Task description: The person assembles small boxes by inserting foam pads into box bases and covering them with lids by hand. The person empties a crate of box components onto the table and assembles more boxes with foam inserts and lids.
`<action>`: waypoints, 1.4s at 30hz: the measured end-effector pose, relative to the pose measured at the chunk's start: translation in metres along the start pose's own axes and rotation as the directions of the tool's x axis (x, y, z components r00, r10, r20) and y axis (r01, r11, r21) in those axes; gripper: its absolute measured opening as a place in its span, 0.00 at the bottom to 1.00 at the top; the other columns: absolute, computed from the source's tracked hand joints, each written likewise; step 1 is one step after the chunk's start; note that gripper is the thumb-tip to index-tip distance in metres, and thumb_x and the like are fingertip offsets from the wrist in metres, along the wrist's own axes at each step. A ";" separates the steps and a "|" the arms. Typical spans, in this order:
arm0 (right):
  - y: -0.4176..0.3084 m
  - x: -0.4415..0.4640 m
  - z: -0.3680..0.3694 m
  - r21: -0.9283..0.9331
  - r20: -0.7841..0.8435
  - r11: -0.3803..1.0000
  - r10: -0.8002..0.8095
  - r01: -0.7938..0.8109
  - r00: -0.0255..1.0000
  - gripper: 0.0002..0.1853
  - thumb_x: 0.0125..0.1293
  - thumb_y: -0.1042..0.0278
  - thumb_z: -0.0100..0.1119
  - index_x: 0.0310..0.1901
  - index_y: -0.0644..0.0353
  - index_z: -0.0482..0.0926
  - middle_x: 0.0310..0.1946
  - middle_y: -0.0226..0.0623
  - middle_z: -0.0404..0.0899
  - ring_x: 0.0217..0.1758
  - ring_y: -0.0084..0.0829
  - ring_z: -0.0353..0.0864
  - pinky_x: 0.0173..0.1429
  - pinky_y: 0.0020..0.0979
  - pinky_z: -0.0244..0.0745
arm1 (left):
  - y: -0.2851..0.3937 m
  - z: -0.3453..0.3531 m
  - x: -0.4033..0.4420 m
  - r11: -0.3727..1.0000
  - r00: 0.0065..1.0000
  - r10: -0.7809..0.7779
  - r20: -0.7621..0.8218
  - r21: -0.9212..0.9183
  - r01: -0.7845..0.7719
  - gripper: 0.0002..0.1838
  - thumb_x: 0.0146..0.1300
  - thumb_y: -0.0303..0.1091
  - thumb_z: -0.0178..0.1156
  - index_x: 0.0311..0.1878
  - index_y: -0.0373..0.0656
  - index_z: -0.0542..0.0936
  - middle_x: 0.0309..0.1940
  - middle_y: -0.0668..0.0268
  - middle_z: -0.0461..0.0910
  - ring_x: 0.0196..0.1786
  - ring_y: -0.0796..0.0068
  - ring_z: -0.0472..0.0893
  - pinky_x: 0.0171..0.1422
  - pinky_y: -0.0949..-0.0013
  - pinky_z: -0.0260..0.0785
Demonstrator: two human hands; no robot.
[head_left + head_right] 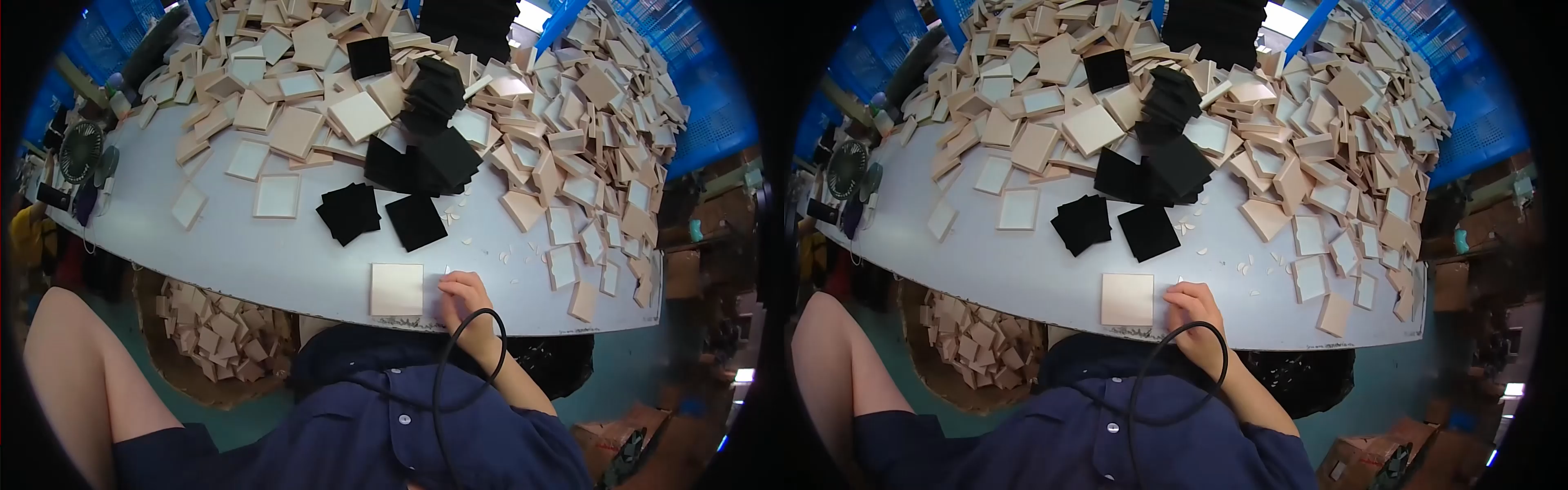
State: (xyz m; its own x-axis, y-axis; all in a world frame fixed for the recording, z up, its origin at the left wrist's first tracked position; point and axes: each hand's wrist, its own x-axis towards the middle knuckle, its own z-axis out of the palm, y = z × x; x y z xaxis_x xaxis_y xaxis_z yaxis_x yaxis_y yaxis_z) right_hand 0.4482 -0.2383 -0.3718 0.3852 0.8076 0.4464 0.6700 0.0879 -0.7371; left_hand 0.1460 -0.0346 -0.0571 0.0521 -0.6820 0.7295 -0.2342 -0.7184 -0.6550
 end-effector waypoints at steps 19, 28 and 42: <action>0.000 0.028 0.011 -0.220 0.350 0.951 -0.129 0.216 0.928 0.40 0.46 0.64 0.82 0.65 0.52 0.79 0.70 0.52 0.71 0.71 0.55 0.70 0.71 0.49 0.68 | 0.008 0.018 0.006 0.986 0.986 -0.165 -0.016 0.034 0.165 0.20 0.83 0.43 0.48 0.66 0.43 0.79 0.62 0.63 0.84 0.61 0.68 0.82 0.72 0.64 0.70; 0.007 0.026 -0.004 0.034 0.276 0.998 -0.053 0.046 0.960 0.38 0.60 0.64 0.76 0.70 0.61 0.71 0.70 0.54 0.71 0.67 0.55 0.72 0.72 0.47 0.69 | 0.112 0.154 -0.225 0.068 -0.017 -0.780 0.626 0.112 0.991 0.34 0.58 0.32 0.74 0.68 0.41 0.75 0.69 0.48 0.71 0.71 0.47 0.71 0.76 0.51 0.63; 0.013 0.041 -0.015 0.196 0.291 0.980 -0.039 -0.019 0.956 0.30 0.64 0.56 0.74 0.63 0.61 0.75 0.66 0.51 0.75 0.71 0.52 0.74 0.69 0.48 0.73 | 0.148 0.189 -0.213 0.001 0.117 -0.758 0.641 -0.179 0.984 0.24 0.61 0.35 0.73 0.59 0.39 0.81 0.63 0.53 0.78 0.69 0.47 0.74 0.74 0.50 0.66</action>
State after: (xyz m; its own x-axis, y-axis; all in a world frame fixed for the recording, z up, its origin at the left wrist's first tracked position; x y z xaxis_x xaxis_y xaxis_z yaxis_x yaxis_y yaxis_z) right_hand 0.4816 -0.2131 -0.3555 0.1577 0.9381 0.3083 0.5251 0.1848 -0.8308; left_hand 0.2838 -0.0214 -0.3464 0.8064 0.3771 0.4557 -0.1227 -0.6471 0.7525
